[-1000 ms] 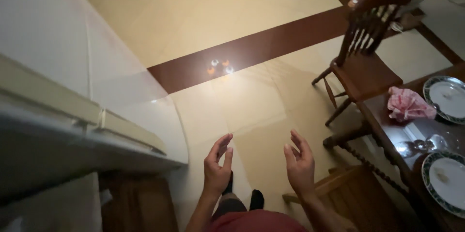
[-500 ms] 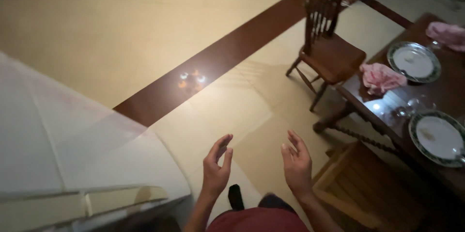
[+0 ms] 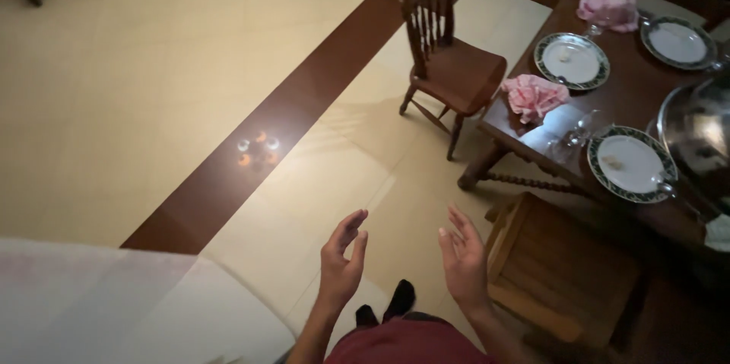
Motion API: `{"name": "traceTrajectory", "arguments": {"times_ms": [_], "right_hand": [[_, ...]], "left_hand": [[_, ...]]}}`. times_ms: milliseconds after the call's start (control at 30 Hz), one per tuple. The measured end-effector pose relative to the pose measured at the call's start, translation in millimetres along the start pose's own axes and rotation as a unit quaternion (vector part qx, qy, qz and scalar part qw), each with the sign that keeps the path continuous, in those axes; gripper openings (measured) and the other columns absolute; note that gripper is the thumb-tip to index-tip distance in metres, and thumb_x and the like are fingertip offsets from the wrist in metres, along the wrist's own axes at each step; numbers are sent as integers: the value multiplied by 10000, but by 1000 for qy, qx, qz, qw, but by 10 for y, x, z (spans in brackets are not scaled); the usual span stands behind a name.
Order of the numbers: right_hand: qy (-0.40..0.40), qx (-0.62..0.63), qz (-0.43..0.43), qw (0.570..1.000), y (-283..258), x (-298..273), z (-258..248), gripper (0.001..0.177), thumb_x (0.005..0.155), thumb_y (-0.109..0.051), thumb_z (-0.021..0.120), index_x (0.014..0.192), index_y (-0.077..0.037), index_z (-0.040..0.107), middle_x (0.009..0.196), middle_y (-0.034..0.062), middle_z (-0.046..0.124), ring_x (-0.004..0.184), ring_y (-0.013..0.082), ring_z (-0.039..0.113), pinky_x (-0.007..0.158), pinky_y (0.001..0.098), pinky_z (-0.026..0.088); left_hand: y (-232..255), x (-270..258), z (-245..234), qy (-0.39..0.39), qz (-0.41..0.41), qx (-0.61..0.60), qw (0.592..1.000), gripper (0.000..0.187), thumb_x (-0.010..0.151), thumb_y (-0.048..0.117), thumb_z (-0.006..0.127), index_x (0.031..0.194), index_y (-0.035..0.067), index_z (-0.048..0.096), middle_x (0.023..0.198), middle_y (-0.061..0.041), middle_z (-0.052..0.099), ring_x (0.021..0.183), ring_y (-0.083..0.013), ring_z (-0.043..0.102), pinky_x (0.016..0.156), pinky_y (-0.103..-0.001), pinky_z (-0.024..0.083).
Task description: The recorder picks up a used plate with a spoon and fork from a dining table and carries it to the kitchen sink.
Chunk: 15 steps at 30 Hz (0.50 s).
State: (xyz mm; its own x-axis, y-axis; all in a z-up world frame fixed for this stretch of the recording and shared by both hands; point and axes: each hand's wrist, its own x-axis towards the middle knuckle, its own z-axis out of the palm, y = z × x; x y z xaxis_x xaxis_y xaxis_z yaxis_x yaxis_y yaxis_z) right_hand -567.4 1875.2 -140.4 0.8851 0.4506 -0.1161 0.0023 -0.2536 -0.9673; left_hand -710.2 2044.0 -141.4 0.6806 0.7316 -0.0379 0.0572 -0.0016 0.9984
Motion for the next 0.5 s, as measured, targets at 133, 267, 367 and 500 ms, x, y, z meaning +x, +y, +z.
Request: {"name": "traceTrajectory", "arguments": {"times_ms": [133,267,367,500], "right_hand": [[28,-7,10,1000,-23,103,-122,530,1012,-192,566,1511,-42,470,1527,156,522,1426,257,491,1157,398,414],[45,-13,34,998,-85,132,-239,514,1016,-191,563,1503,-47,482,1534,153,519,1433,258,482,1157,397,406],[63,0,35,997,-41,141,-303,515,1019,-184,558,1507,-45,478,1546,152,508,1439,253,472,1162,389,394],[99,37,29,994,43,160,-318,531,1014,-174,565,1516,-32,463,1561,153,496,1444,238,471,1160,373,388]], "left_hand": [[63,200,185,-28,3,2,1000,370,999,84,605,1356,-13,609,1352,-155,707,1307,-239,656,1081,-358,526],[67,323,342,-64,7,8,998,372,999,72,602,1362,-11,606,1361,-153,702,1306,-237,652,1085,-358,510],[24,414,451,-93,10,-4,996,370,997,63,602,1359,-15,604,1364,-156,699,1306,-238,650,1088,-357,503],[64,575,546,-128,9,-2,992,365,991,63,608,1348,-12,616,1349,-156,710,1287,-236,669,1078,-354,520]]}}
